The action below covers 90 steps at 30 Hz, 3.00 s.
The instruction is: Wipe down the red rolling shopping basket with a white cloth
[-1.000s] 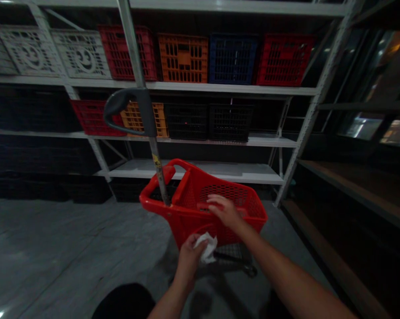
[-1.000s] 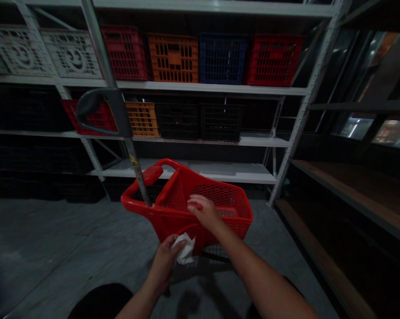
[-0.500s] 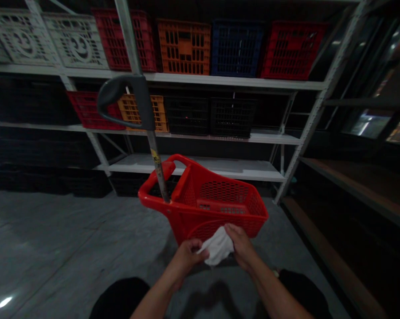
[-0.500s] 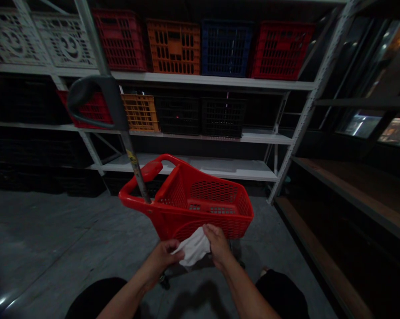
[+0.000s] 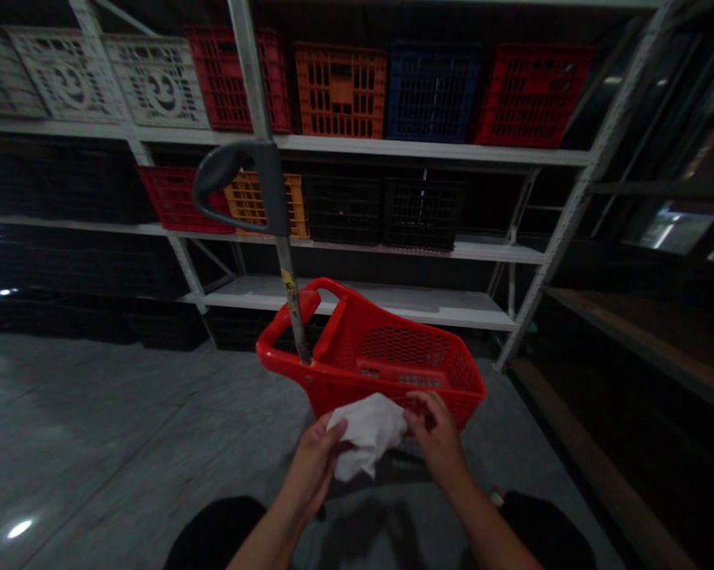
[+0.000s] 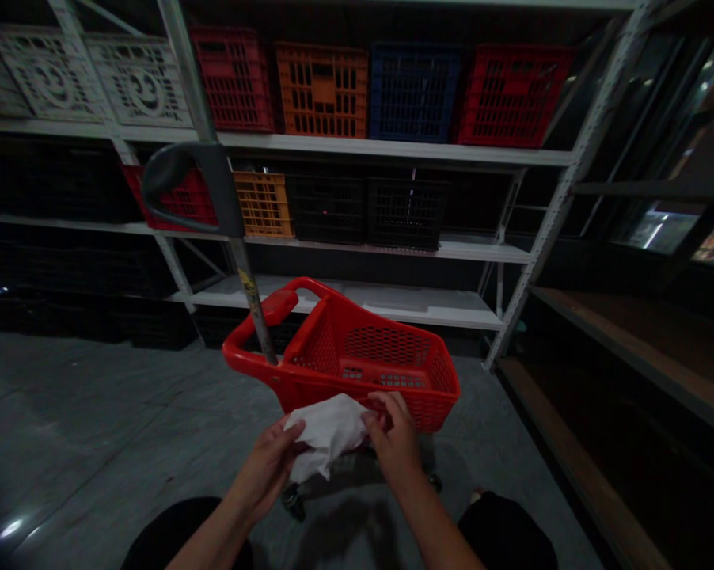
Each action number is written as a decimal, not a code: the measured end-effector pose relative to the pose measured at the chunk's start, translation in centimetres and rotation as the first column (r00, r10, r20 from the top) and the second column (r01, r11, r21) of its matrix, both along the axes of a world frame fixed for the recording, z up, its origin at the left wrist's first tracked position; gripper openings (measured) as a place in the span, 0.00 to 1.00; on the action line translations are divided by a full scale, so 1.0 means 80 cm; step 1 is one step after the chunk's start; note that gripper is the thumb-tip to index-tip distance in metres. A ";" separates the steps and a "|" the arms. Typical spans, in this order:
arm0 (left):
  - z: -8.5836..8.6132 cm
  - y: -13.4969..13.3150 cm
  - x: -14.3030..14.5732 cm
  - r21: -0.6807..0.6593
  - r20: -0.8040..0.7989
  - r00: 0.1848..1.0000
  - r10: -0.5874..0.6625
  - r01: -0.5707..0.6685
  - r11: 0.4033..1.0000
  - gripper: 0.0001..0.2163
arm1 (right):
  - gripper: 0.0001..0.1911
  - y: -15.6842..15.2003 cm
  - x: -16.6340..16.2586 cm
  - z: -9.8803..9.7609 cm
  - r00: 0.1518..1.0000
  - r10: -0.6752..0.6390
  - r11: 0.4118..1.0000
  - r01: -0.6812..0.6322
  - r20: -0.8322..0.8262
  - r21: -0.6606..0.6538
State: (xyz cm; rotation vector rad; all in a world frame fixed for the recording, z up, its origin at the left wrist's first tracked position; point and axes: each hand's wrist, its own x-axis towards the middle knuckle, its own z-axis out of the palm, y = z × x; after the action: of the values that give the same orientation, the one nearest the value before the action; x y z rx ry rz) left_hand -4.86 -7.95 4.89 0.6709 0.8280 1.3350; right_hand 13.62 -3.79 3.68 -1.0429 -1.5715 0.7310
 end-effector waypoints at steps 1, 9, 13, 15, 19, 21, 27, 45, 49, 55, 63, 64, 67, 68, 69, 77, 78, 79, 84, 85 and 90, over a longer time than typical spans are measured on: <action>-0.001 0.000 0.001 0.000 -0.008 1.000 0.018 -0.018 1.000 0.15 | 0.20 -0.009 -0.005 0.004 0.998 0.051 0.999 -0.051 0.026 0.013; -0.008 0.002 -0.002 0.019 -0.282 0.953 0.115 -0.114 0.993 0.14 | 0.18 -0.020 -0.029 -0.003 0.977 0.172 0.981 -0.158 0.123 -0.117; -0.007 0.000 -0.018 0.214 -0.553 0.808 0.202 -0.096 0.972 0.21 | 0.13 -0.006 -0.011 -0.003 0.872 0.395 0.919 -0.370 0.290 -0.139; -0.009 -0.003 -0.016 0.203 -0.621 0.784 0.006 0.153 0.967 0.23 | 0.12 -0.002 -0.015 -0.004 0.831 0.473 0.881 -0.457 0.293 -0.125; -0.027 0.000 0.001 0.181 -0.648 0.761 -0.037 0.201 0.963 0.16 | 0.13 -0.003 -0.045 -0.004 0.946 0.272 0.960 -0.256 0.176 -0.111; -0.037 0.007 0.004 0.222 -0.604 0.784 0.139 -0.002 0.975 0.11 | 0.15 -0.009 -0.057 -0.001 0.963 0.227 0.974 -0.220 0.144 -0.061; -0.031 0.010 0.005 -0.040 -0.188 0.959 0.214 -0.225 0.974 0.09 | 0.29 -0.031 -0.070 0.003 0.855 0.409 0.891 -0.450 0.318 0.063; 0.060 0.117 -0.124 0.632 -0.631 -0.552 0.545 0.043 0.774 0.21 | 0.16 0.102 -0.170 0.010 0.915 0.063 0.907 -0.218 0.398 0.359; 0.052 0.119 -0.120 0.633 -0.578 -0.622 0.528 0.066 0.771 0.21 | 0.18 0.109 -0.111 -0.030 0.922 0.025 0.887 -0.198 0.386 0.417; 0.050 0.121 -0.121 0.641 -0.559 -0.651 0.513 0.053 0.766 0.21 | 0.16 0.103 -0.149 -0.004 0.917 0.100 0.831 -0.290 0.386 0.474; 0.049 0.127 -0.124 0.650 -0.586 -0.603 0.541 0.050 0.759 0.23 | 0.15 0.102 -0.198 0.000 0.939 0.102 0.843 -0.257 0.328 0.473; 0.049 0.127 -0.124 0.649 -0.583 -0.609 0.537 0.048 0.759 0.23 | 0.15 0.103 -0.198 -0.001 0.944 0.098 0.846 -0.245 0.314 0.473; 0.050 0.129 -0.125 0.648 -0.560 -0.645 0.520 0.050 0.760 0.23 | 0.13 0.107 -0.201 0.001 0.948 0.108 0.844 -0.246 0.299 0.476; 0.050 0.130 -0.126 0.649 -0.552 -0.653 0.518 0.053 0.759 0.23 | 0.14 0.109 -0.200 0.002 0.947 0.115 0.846 -0.251 0.299 0.471; 0.050 0.131 -0.127 0.649 -0.547 -0.658 0.517 0.057 0.759 0.23 | 0.14 0.111 -0.195 0.002 0.948 0.119 0.852 -0.251 0.297 0.460; 0.047 0.144 -0.138 0.659 -0.545 -0.652 0.527 0.056 0.750 0.23 | 0.11 0.127 -0.083 -0.041 0.892 -0.156 0.967 0.050 0.424 0.251; 0.047 0.145 -0.137 0.662 -0.542 -0.655 0.527 0.054 0.748 0.23 | 0.10 0.126 -0.086 -0.039 0.870 -0.179 0.970 0.079 0.459 0.228; 0.046 0.145 -0.136 0.664 -0.538 -0.660 0.525 0.053 0.746 0.23 | 0.10 0.125 -0.097 -0.033 0.856 -0.182 0.974 0.088 0.485 0.211; 0.049 0.137 -0.131 0.661 -0.496 -0.706 0.506 0.071 0.747 0.23 | 0.09 0.119 -0.203 0.014 0.891 -0.022 0.974 -0.083 0.454 0.211; 0.050 0.135 -0.131 0.657 -0.491 -0.712 0.502 0.076 0.750 0.23 | 0.10 0.118 -0.215 0.017 0.892 -0.009 0.971 -0.100 0.451 0.218; 0.051 0.135 -0.146 0.634 -0.509 -0.702 0.498 0.085 0.768 0.23 | 0.11 0.121 -0.155 -0.022 0.851 -0.111 0.958 -0.046 0.513 0.284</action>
State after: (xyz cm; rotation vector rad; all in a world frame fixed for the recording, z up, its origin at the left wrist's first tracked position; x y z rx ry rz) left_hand -16.53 2.87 9.01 2.4658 2.7523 0.8057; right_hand 1.23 5.86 1.96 -1.1009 -2.0490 0.1730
